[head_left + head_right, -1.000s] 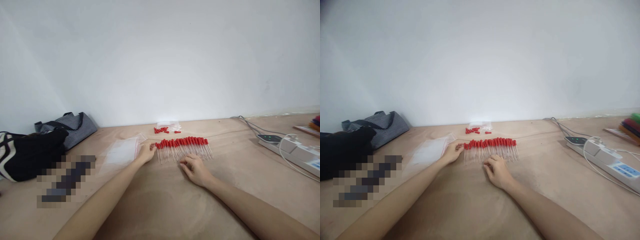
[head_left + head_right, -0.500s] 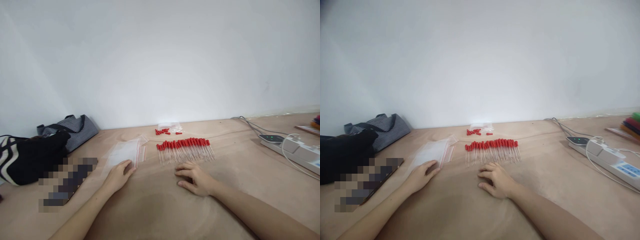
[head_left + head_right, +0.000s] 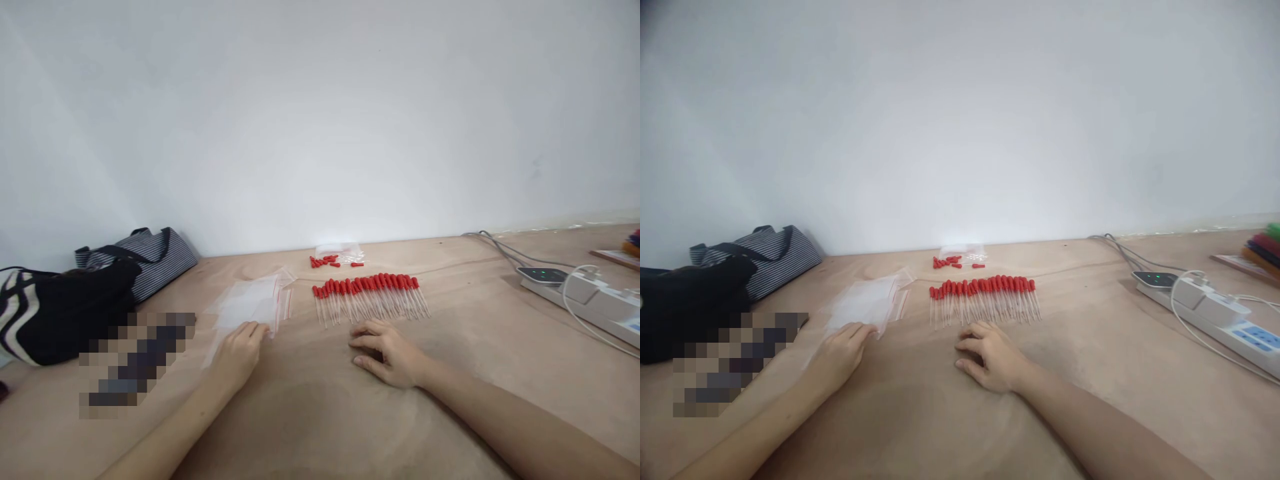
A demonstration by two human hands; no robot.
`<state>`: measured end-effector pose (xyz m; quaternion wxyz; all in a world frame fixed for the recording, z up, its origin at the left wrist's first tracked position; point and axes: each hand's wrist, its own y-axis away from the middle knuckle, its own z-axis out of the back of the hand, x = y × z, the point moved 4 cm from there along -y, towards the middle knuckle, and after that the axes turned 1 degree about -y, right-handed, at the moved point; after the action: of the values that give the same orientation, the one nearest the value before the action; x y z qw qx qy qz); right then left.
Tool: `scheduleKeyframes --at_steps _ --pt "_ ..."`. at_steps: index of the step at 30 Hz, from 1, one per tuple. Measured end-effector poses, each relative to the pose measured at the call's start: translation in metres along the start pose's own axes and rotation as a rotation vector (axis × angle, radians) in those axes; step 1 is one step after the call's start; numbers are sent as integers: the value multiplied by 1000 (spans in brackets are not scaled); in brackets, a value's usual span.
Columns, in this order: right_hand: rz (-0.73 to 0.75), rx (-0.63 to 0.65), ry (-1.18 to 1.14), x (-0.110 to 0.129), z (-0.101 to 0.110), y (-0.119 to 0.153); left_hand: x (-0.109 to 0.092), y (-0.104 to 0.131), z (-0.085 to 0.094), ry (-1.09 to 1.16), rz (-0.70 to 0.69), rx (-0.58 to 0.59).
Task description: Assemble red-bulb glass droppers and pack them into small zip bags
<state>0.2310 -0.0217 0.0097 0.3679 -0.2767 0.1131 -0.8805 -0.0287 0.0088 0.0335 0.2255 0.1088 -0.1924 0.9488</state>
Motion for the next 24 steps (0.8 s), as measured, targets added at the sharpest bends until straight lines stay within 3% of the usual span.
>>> scheduleKeyframes --at_steps 3,6,8,10,14,19,24 --pt "1 -26 19 0 0 -1 -41 11 12 158 -221 -162" --pt "5 -32 29 -2 -1 0 -86 16 21 280 -357 -141" --pt "14 -27 32 -3 -1 1 -103 14 26 362 -376 -78" --pt "26 -18 30 -4 -1 3 -108 7 29 491 -354 -20" --pt "46 -17 13 -4 1 6 -96 -8 25 700 -324 72" --pt "71 -1 -7 -2 1 5 -89 -11 8 739 -306 277" --pt "104 53 -18 3 1 3 -90 -8 6 767 -263 328"
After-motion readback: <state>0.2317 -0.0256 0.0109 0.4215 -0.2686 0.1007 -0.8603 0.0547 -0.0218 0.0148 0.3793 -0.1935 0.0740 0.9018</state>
